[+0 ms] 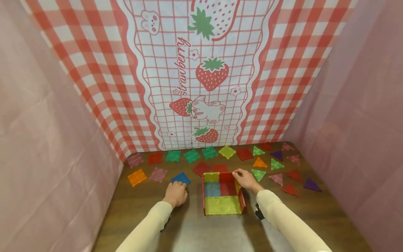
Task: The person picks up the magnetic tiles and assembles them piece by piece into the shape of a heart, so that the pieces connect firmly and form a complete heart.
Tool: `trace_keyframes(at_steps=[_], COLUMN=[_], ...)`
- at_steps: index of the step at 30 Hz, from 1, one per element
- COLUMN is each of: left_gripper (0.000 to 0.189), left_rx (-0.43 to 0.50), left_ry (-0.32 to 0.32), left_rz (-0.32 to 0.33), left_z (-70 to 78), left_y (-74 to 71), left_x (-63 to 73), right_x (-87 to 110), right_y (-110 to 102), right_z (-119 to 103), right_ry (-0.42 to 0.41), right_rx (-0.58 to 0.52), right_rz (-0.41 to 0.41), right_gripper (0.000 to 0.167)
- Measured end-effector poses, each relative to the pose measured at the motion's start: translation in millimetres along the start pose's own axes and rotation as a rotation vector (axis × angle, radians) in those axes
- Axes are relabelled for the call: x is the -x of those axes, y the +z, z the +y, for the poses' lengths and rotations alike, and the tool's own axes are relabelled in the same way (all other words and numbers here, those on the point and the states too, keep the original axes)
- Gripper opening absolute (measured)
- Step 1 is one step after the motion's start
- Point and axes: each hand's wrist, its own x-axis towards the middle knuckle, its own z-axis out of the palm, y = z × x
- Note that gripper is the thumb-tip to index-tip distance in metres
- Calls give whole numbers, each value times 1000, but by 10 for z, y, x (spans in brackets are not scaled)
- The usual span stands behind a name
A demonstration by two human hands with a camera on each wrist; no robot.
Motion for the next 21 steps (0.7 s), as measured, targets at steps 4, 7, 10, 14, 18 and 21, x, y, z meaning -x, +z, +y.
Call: trace_keyframes(at_steps=[4,7,10,14,18,21], left_gripper=[39,50,52,67,88,92], left_rx=[56,145,205,282,337,330], left_ry=[-81,-167,-199,-222,-307,-353], left_rz=[11,-72,-99,-56,-60,-76], left_z=[-70,-144,-206,-232,-235,-226], left_y=[16,79,128,86,-1,-31], left_x=[-62,-106,-122,-100,-85,-84], right_x=[15,36,48,47,38,37], right_y=[-23,-19,-15,-11,-13,-20], right_z=[-7,-22,-47,-61,-57,-49], right_ry=[12,25,26,31,35,38], right_rx=[-15,-24,-29,-29,-13,-6], right_rz=[-4,-13,-16,-5,5,5], right_gripper=[42,42,42,43,44,46])
